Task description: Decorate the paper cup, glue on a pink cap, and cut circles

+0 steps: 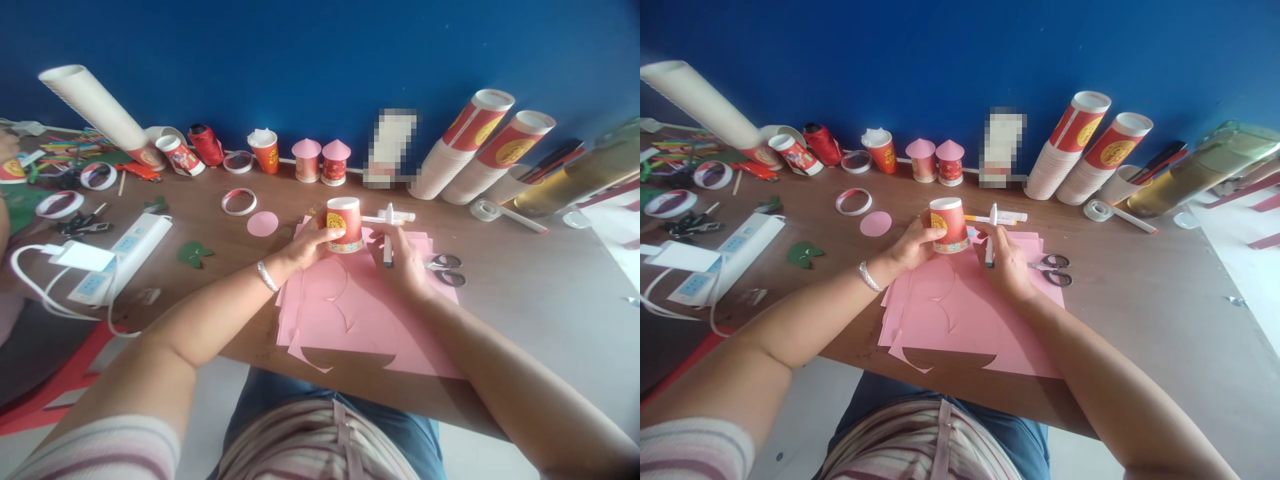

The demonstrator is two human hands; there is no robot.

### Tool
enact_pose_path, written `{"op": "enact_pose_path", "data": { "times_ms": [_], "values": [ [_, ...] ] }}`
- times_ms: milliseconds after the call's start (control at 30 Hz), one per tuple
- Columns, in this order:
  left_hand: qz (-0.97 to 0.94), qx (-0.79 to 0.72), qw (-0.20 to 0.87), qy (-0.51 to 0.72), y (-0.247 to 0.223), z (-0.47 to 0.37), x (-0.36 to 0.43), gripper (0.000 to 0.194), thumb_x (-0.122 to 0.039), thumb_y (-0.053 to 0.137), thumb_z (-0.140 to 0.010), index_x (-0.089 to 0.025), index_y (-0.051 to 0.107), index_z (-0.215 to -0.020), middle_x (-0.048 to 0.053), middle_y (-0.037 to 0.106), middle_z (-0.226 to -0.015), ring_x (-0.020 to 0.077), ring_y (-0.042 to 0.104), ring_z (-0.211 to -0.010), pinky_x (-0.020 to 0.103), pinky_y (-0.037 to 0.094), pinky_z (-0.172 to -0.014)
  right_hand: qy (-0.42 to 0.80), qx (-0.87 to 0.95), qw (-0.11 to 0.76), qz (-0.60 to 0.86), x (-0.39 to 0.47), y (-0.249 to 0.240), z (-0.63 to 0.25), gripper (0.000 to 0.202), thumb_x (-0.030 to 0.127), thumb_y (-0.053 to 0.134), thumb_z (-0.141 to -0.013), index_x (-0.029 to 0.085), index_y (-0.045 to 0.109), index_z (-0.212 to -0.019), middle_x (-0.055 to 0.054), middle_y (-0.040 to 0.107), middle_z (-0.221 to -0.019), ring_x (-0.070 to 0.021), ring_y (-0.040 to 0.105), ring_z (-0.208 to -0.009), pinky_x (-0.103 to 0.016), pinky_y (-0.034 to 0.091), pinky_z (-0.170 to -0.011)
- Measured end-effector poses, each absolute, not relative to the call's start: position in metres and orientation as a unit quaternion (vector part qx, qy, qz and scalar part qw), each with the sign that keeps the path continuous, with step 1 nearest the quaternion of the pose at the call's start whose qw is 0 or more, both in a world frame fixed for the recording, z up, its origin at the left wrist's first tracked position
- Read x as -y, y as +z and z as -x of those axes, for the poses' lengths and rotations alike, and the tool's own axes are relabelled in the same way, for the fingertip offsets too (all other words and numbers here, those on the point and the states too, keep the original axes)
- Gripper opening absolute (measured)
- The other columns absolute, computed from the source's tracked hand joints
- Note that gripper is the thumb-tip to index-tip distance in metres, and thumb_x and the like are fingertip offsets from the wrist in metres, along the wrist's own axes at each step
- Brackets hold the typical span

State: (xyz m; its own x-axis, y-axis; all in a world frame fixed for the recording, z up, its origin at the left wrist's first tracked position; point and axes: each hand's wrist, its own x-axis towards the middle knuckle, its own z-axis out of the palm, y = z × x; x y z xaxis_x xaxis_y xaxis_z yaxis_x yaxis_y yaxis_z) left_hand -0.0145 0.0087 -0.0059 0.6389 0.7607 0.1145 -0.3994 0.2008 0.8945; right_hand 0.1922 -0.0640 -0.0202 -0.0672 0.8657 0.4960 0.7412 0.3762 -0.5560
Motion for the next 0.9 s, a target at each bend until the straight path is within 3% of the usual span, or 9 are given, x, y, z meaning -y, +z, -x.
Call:
{"op": "enact_pose_path", "data": {
  "times_ms": [167,333,500,600,667,767,833,900],
  "values": [
    [-0.550,-0.209,0.705,0.396,-0.012,0.016,-0.012,0.054,-0.040,0.082,-0.077,-0.018,0.063,-0.122,0.013,0.073,-0.117,0.0309,0.071,-0.108,0.047,0.055,-0.095,0.122,0.714,0.434,0.536,0.060,-0.025,-0.192,0.055,0.021,0.062,-0.088,0.025,0.048,-0.141,-0.012,0.063,-0.125,-0.0210,0.069,-0.089,-0.039,0.061,-0.076],
    [-0.640,-0.193,0.647,0.366,-0.009,0.016,-0.005,0.062,-0.041,0.082,-0.080,-0.018,0.058,-0.132,0.015,0.069,-0.127,0.0328,0.066,-0.118,0.047,0.054,-0.099,0.095,0.715,0.454,0.523,0.060,-0.023,-0.196,0.044,0.016,0.047,-0.095,0.023,0.051,-0.138,-0.010,0.064,-0.116,-0.0170,0.065,-0.075,-0.043,0.060,-0.083],
    [-0.768,-0.174,0.534,0.310,-0.005,0.013,0.006,0.067,-0.030,0.087,-0.075,-0.022,0.056,-0.134,0.016,0.063,-0.138,0.0344,0.061,-0.128,0.051,0.049,-0.107,0.110,0.706,0.448,0.537,0.058,-0.021,-0.199,0.044,0.021,0.042,-0.101,0.023,0.047,-0.145,-0.009,0.071,-0.108,-0.0223,0.069,-0.092,-0.043,0.058,-0.088],
    [-0.806,-0.188,0.495,0.266,-0.005,0.014,0.005,0.066,-0.029,0.086,-0.074,-0.022,0.056,-0.132,0.015,0.063,-0.135,0.0340,0.061,-0.127,0.054,0.047,-0.110,0.112,0.688,0.441,0.565,0.058,-0.023,-0.199,0.050,0.028,0.043,-0.104,0.023,0.038,-0.153,-0.010,0.074,-0.105,-0.0235,0.069,-0.089,-0.042,0.058,-0.082],
    [-0.812,-0.181,0.494,0.252,-0.005,0.017,0.002,0.066,-0.025,0.083,-0.073,-0.023,0.056,-0.133,0.014,0.062,-0.134,0.0335,0.060,-0.128,0.053,0.046,-0.112,0.104,0.676,0.433,0.588,0.057,-0.025,-0.200,0.046,0.032,0.045,-0.104,0.023,0.042,-0.148,-0.009,0.074,-0.099,-0.0234,0.068,-0.080,-0.039,0.057,-0.072],
    [-0.788,-0.147,0.544,0.248,-0.005,0.024,-0.008,0.062,-0.019,0.074,-0.073,-0.023,0.056,-0.132,0.013,0.062,-0.135,0.0323,0.059,-0.132,0.051,0.045,-0.115,0.085,0.676,0.412,0.605,0.056,-0.027,-0.203,0.026,0.038,0.046,-0.104,0.025,0.059,-0.122,-0.005,0.072,-0.084,-0.0231,0.064,-0.067,-0.034,0.049,-0.056],
    [-0.755,-0.132,0.586,0.264,-0.005,0.028,-0.015,0.055,-0.021,0.068,-0.076,-0.022,0.058,-0.129,0.013,0.062,-0.136,0.0313,0.058,-0.133,0.049,0.045,-0.115,0.077,0.682,0.403,0.605,0.055,-0.028,-0.204,0.023,0.040,0.045,-0.103,0.025,0.062,-0.107,-0.005,0.070,-0.079,-0.0228,0.062,-0.063,-0.033,0.046,-0.053],
    [-0.742,-0.167,0.569,0.313,-0.007,0.029,-0.021,0.042,-0.025,0.064,-0.081,-0.021,0.061,-0.122,0.013,0.064,-0.131,0.0294,0.060,-0.129,0.047,0.046,-0.113,0.071,0.686,0.399,0.605,0.054,-0.028,-0.204,0.024,0.040,0.045,-0.103,0.024,0.063,-0.105,-0.006,0.071,-0.081,-0.0238,0.064,-0.065,-0.034,0.049,-0.056]
  ]
}}
